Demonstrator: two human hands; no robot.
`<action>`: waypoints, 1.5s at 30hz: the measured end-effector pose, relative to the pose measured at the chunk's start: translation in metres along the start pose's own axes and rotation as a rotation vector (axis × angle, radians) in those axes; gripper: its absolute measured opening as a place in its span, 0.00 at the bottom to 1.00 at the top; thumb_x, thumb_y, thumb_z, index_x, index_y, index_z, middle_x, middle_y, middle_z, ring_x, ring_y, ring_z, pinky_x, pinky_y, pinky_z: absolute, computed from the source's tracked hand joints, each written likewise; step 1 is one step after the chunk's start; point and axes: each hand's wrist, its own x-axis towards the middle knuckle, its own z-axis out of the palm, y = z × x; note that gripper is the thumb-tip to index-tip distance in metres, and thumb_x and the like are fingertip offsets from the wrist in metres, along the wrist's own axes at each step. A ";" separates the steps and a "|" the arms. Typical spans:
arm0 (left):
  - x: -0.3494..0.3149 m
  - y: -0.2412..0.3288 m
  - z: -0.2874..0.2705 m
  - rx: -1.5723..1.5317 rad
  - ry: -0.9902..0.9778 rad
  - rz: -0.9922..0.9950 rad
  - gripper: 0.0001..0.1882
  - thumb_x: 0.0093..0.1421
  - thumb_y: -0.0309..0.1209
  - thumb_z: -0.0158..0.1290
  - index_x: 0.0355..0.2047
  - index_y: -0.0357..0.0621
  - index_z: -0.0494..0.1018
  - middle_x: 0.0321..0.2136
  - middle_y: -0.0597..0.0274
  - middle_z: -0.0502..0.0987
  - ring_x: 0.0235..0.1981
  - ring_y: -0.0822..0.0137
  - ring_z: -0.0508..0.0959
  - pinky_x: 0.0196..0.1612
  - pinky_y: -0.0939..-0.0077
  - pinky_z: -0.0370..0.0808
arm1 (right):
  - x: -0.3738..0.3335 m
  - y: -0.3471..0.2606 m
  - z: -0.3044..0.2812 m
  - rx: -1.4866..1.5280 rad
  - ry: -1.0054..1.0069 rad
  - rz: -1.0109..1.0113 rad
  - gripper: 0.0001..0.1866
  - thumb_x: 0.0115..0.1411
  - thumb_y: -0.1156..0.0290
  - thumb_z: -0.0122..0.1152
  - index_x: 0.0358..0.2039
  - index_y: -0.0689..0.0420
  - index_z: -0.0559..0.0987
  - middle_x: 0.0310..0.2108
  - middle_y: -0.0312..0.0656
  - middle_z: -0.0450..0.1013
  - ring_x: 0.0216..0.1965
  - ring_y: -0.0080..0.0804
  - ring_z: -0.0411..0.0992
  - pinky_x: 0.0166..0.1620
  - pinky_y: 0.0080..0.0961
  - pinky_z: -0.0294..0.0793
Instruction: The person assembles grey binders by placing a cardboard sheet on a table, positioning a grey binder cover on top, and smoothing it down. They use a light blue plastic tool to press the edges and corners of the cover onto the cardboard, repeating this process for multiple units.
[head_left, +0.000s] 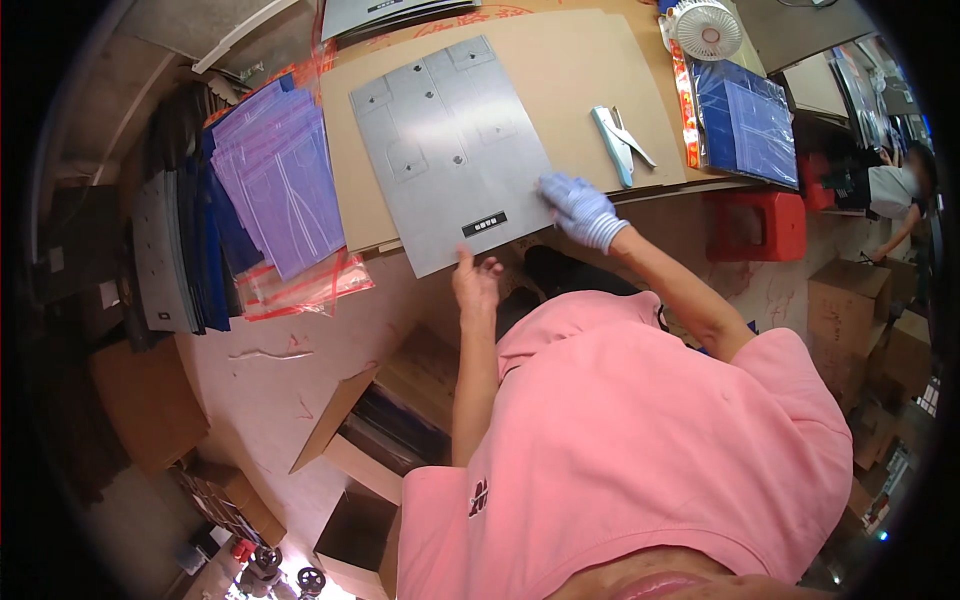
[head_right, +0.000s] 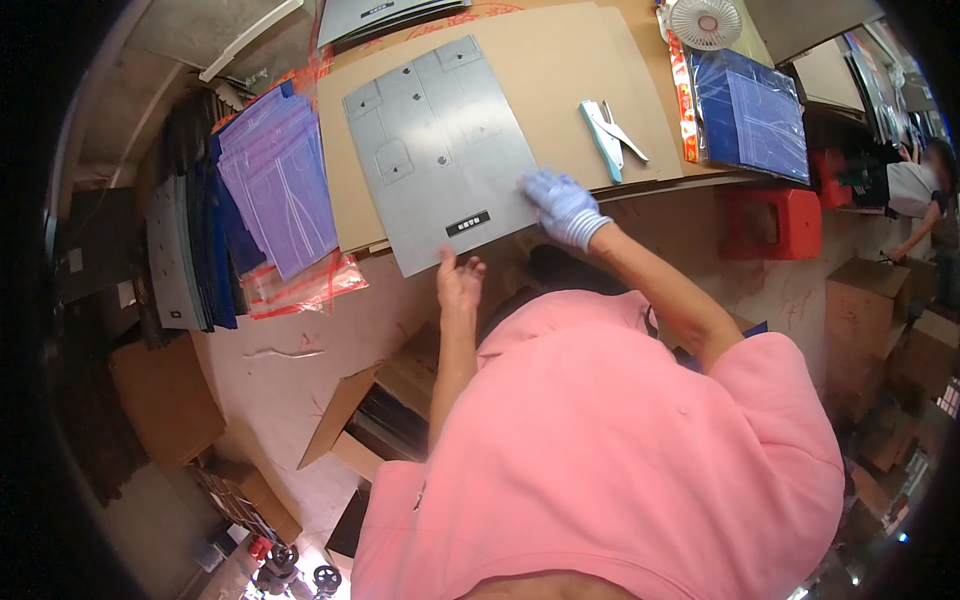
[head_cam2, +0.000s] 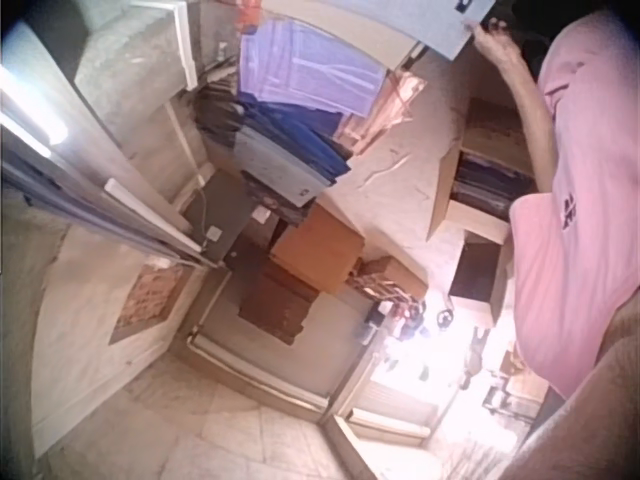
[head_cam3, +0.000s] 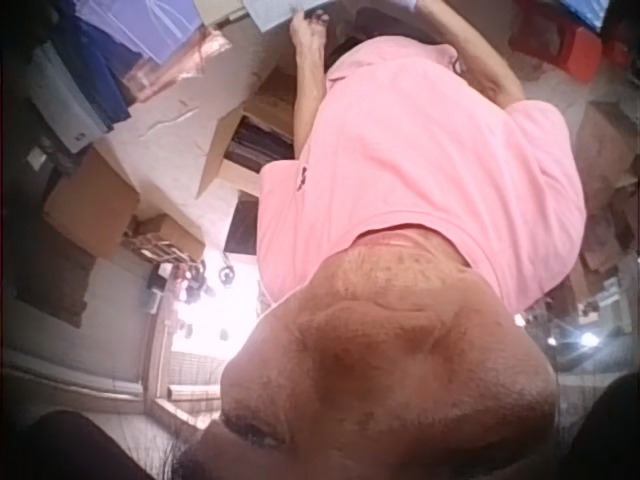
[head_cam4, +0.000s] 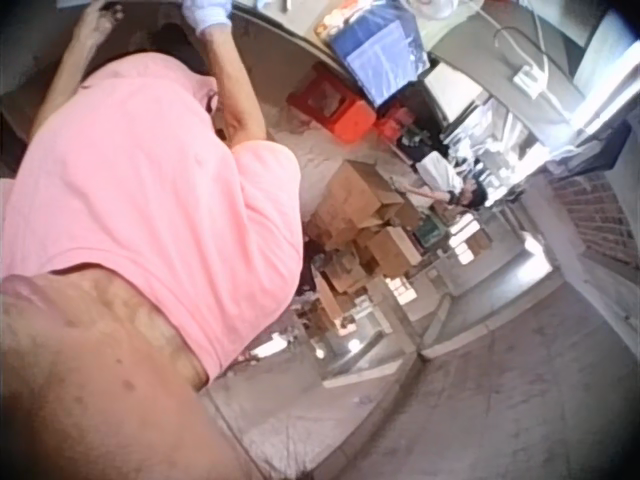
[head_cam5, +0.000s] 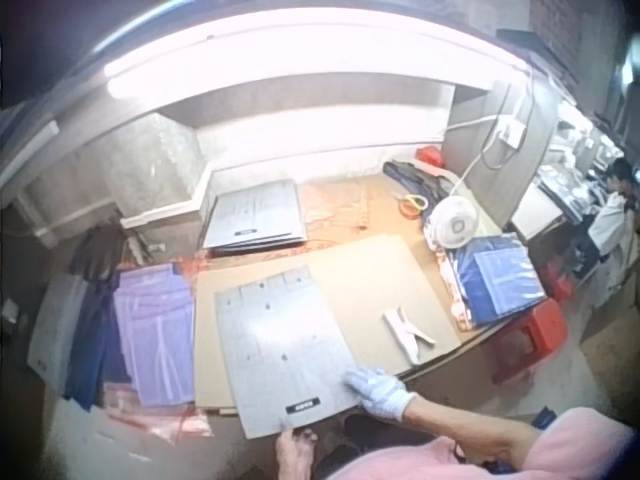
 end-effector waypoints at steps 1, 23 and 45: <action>0.003 -0.004 0.006 0.009 -0.042 -0.014 0.22 0.57 0.44 0.57 0.44 0.45 0.65 0.31 0.61 0.69 0.28 0.65 0.72 0.25 0.73 0.73 | -0.006 -0.008 0.009 -0.160 -0.062 -0.024 0.25 0.55 0.69 0.52 0.56 0.52 0.67 0.62 0.44 0.56 0.62 0.44 0.56 0.62 0.46 0.53; 0.012 -0.005 0.029 0.042 -0.111 0.046 0.11 0.62 0.28 0.50 0.43 0.39 0.66 0.34 0.58 0.71 0.29 0.63 0.73 0.30 0.68 0.77 | 0.009 0.114 -0.055 -0.006 -0.026 0.726 0.39 0.46 0.49 0.65 0.53 0.58 0.66 0.44 0.50 0.71 0.45 0.46 0.71 0.47 0.39 0.71; -0.009 0.003 0.071 0.148 -0.223 0.069 0.14 0.64 0.32 0.47 0.41 0.36 0.56 0.32 0.53 0.68 0.29 0.59 0.76 0.27 0.65 0.77 | -0.066 -0.039 0.006 1.402 -0.220 0.603 0.22 0.55 0.54 0.58 0.41 0.57 0.69 0.30 0.39 0.71 0.27 0.25 0.69 0.28 0.24 0.72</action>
